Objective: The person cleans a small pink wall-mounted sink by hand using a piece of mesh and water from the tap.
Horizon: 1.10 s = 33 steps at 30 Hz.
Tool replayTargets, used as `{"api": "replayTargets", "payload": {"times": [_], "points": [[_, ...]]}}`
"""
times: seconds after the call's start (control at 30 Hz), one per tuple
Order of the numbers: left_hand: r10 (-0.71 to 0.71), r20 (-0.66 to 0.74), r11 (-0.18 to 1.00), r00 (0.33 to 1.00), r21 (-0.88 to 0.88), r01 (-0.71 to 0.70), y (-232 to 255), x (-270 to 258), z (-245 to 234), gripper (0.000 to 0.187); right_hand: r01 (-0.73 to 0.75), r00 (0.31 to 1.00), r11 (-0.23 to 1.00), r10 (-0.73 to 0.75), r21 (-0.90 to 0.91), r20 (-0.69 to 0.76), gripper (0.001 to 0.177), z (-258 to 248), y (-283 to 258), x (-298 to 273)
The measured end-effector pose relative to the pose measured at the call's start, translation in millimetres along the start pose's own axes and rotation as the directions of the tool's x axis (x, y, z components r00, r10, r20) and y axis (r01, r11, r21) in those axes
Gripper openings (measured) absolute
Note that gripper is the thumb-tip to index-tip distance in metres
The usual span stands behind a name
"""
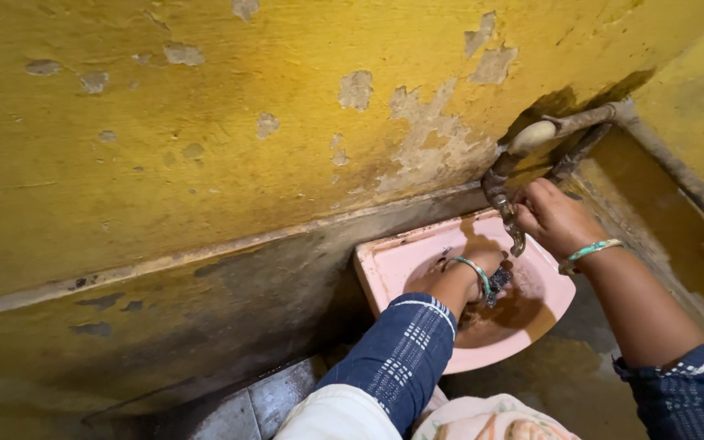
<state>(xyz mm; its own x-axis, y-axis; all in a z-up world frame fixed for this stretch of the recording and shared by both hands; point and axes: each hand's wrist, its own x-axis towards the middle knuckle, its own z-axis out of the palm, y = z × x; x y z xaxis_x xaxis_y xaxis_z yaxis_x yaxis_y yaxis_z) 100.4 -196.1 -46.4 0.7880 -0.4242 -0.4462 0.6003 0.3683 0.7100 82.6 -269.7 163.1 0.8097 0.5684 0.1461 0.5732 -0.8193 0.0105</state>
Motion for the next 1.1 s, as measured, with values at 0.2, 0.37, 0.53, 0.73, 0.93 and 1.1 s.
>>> {"api": "replayTargets", "payload": {"times": [0.2,0.37,0.53,0.73,0.93,1.1], "points": [[0.000,-0.013,0.999,1.000,-0.043,0.000,-5.7,2.4,0.9,0.028,0.009,1.000,1.000,-0.009,-0.007,-0.002,0.029,0.6,-0.3,-0.6],[0.014,0.023,0.999,1.000,-0.042,-0.013,-8.4,9.1,1.3,0.028,0.088,0.996,0.995,-0.088,0.044,-0.011,0.026,3.6,7.0,3.2],[0.008,-0.019,0.999,1.000,-0.045,-0.009,-4.6,1.4,3.5,0.027,0.086,0.996,0.996,-0.087,0.020,0.010,0.028,1.3,5.8,4.2],[0.046,-0.113,0.992,0.993,-0.110,-0.058,2.5,-20.4,8.2,0.018,-0.109,0.994,0.973,0.108,0.202,0.016,0.037,-8.2,-14.9,-8.3],[0.021,-0.122,0.988,0.992,-0.147,-0.039,2.7,-33.3,11.2,0.018,-0.021,0.995,0.992,0.033,0.126,-0.097,0.031,2.5,-10.6,-7.7],[0.029,-0.054,0.966,0.998,-0.256,-0.042,1.9,-31.1,10.4,0.021,-0.193,0.979,0.981,0.192,-0.008,-0.065,0.033,-0.3,-27.5,-3.9]]}}
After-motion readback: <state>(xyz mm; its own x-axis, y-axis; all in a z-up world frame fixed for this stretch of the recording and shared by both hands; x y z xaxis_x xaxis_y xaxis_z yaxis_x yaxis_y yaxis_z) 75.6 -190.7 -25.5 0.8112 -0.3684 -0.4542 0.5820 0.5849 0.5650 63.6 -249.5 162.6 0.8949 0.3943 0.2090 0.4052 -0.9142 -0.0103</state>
